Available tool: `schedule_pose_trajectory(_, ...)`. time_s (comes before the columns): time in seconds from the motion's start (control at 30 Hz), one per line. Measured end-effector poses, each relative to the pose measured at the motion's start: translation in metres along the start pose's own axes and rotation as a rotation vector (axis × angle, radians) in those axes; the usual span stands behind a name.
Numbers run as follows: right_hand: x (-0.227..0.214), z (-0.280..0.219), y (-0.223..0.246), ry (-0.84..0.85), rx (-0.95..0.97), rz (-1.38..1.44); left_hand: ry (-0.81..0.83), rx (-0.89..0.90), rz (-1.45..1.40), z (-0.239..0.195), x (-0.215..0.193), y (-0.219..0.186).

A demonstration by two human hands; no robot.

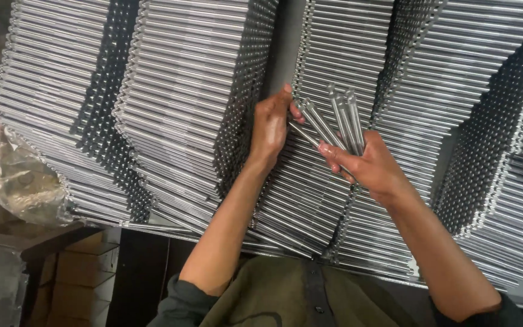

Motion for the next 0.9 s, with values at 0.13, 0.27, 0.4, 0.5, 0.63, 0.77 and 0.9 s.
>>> schedule_pose_trajectory(0.13, 0.002, 0.009, 0.003, 0.044, -0.062, -0.044, -0.047, 0.020, -0.071, 0.000, 0.002, -0.001)
schedule_pose_trajectory(0.27, -0.011, 0.033, -0.062, -0.016, -0.173, -0.410, -0.162, 0.087, -0.124, 0.001, 0.013, -0.011)
schedule_pose_trajectory(0.4, -0.024, 0.043, -0.048, 0.003, -0.233, -0.589, -0.232, 0.070, -0.203, 0.008, 0.017, 0.008)
schedule_pose_trajectory(0.5, -0.022, 0.035, -0.054, 0.062, -0.197, -0.605, -0.266, -0.030, -0.262, 0.009, 0.024, 0.006)
schedule_pose_trajectory(0.63, -0.023, 0.010, -0.065, 0.073, -0.187, -0.482, -0.261, -0.002, -0.157, 0.019, 0.007, 0.011)
schedule_pose_trajectory(0.77, -0.020, 0.031, -0.115, -0.044, -0.333, -0.673, -0.166, 0.236, -0.007, 0.015, 0.022, -0.018)
schedule_pose_trajectory(0.9, -0.035, 0.047, -0.058, -0.388, -0.666, -1.054, -0.176, 0.268, 0.110, 0.010, 0.022, -0.013)
Point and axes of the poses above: each hand's wrist, its own z-axis towards the middle knuckle, its own x-axis out of the palm, y = z × x, the point moved 5 cm from there along z, towards the middle knuckle, and after that the axes turned 10 degrees about -z, right-handed, at the moved point
